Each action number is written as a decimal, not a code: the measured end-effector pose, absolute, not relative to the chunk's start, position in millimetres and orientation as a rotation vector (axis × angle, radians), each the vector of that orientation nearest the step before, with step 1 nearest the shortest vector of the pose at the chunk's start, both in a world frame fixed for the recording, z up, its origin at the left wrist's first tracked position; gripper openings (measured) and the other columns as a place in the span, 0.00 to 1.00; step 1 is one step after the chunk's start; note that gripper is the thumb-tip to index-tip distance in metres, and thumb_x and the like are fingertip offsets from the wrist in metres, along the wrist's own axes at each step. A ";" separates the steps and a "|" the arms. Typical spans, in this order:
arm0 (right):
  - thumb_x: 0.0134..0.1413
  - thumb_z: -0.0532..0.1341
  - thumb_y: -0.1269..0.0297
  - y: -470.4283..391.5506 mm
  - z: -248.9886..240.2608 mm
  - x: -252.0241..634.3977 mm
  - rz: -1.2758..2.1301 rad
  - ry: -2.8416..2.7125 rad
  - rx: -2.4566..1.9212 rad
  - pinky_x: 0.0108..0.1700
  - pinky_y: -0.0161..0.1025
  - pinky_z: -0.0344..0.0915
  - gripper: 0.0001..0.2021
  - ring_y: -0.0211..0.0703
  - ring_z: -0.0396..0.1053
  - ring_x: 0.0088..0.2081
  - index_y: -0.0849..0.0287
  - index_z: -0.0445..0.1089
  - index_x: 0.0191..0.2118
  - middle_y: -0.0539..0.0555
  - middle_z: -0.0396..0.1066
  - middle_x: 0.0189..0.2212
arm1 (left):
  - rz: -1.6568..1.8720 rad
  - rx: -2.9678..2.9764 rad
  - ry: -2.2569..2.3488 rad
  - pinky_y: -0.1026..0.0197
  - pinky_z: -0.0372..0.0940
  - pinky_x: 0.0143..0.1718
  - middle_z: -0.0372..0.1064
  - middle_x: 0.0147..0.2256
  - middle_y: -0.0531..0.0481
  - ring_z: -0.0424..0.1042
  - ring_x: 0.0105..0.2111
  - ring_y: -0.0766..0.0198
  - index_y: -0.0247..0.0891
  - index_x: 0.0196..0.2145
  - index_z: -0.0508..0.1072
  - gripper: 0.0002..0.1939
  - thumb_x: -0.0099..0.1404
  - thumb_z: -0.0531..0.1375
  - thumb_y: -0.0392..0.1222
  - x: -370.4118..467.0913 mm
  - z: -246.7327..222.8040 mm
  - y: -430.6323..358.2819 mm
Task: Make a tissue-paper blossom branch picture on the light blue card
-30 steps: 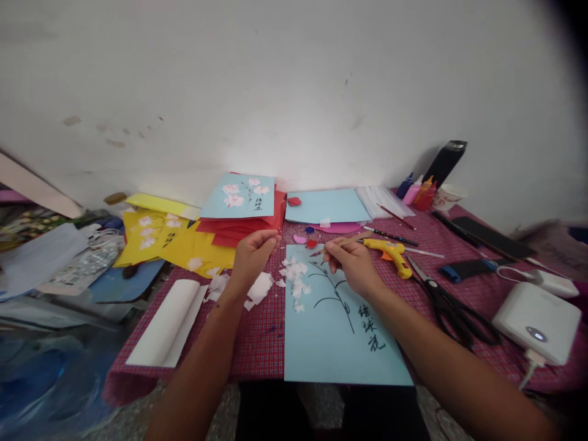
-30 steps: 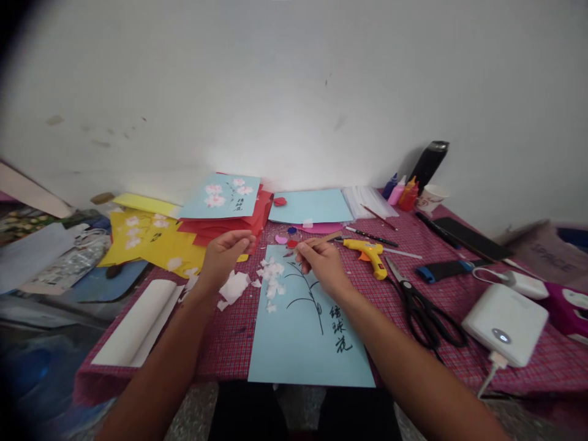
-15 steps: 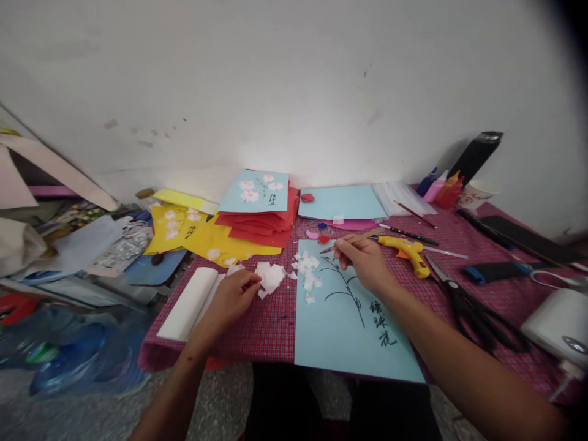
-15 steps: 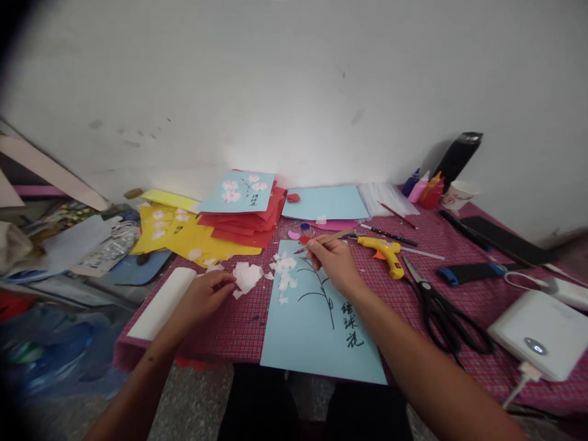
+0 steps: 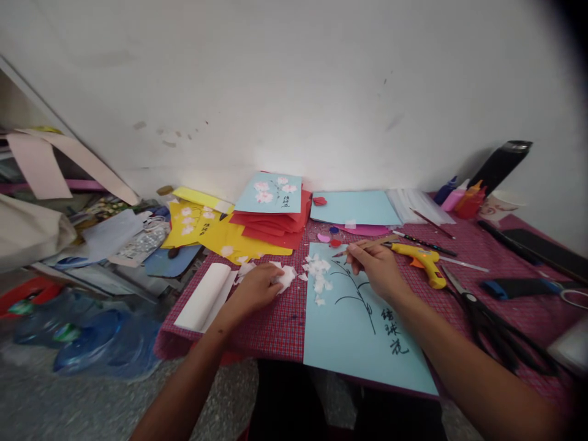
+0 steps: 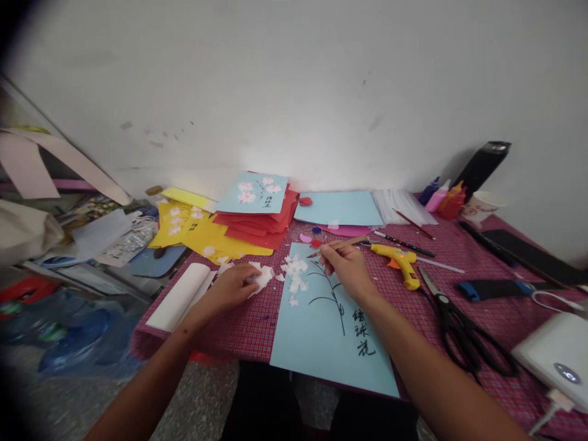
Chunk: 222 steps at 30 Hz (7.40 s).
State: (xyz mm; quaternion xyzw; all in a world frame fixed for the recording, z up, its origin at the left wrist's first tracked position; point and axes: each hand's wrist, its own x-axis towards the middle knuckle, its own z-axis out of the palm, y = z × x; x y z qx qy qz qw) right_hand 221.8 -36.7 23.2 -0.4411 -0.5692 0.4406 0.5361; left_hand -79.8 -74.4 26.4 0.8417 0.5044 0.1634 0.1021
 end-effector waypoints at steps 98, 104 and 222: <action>0.55 0.62 0.50 -33.2 19.9 224.5 1.075 -1.337 -1.014 0.21 0.35 0.55 0.14 0.35 0.62 0.19 0.57 0.71 0.30 0.51 0.70 0.25 | 0.992 1.306 1.324 0.68 0.57 0.23 0.73 0.28 0.47 0.64 0.23 0.69 0.34 0.36 0.79 0.18 0.59 0.62 0.53 -55.4 29.2 -71.2; 0.57 0.61 0.51 -36.6 23.6 222.4 1.045 -1.331 -0.998 0.20 0.35 0.55 0.13 0.35 0.62 0.19 0.56 0.71 0.34 0.50 0.71 0.26 | 1.015 1.341 1.226 0.67 0.59 0.27 0.74 0.30 0.47 0.65 0.25 0.69 0.34 0.34 0.78 0.16 0.61 0.60 0.51 -45.8 31.1 -72.4; 0.60 0.59 0.51 -35.4 19.1 218.2 1.203 -1.392 -0.931 0.22 0.33 0.58 0.15 0.35 0.65 0.21 0.59 0.69 0.33 0.51 0.71 0.26 | 0.997 1.266 0.806 0.61 0.67 0.39 0.74 0.35 0.45 0.71 0.33 0.65 0.32 0.43 0.77 0.16 0.62 0.62 0.46 39.1 21.6 -34.2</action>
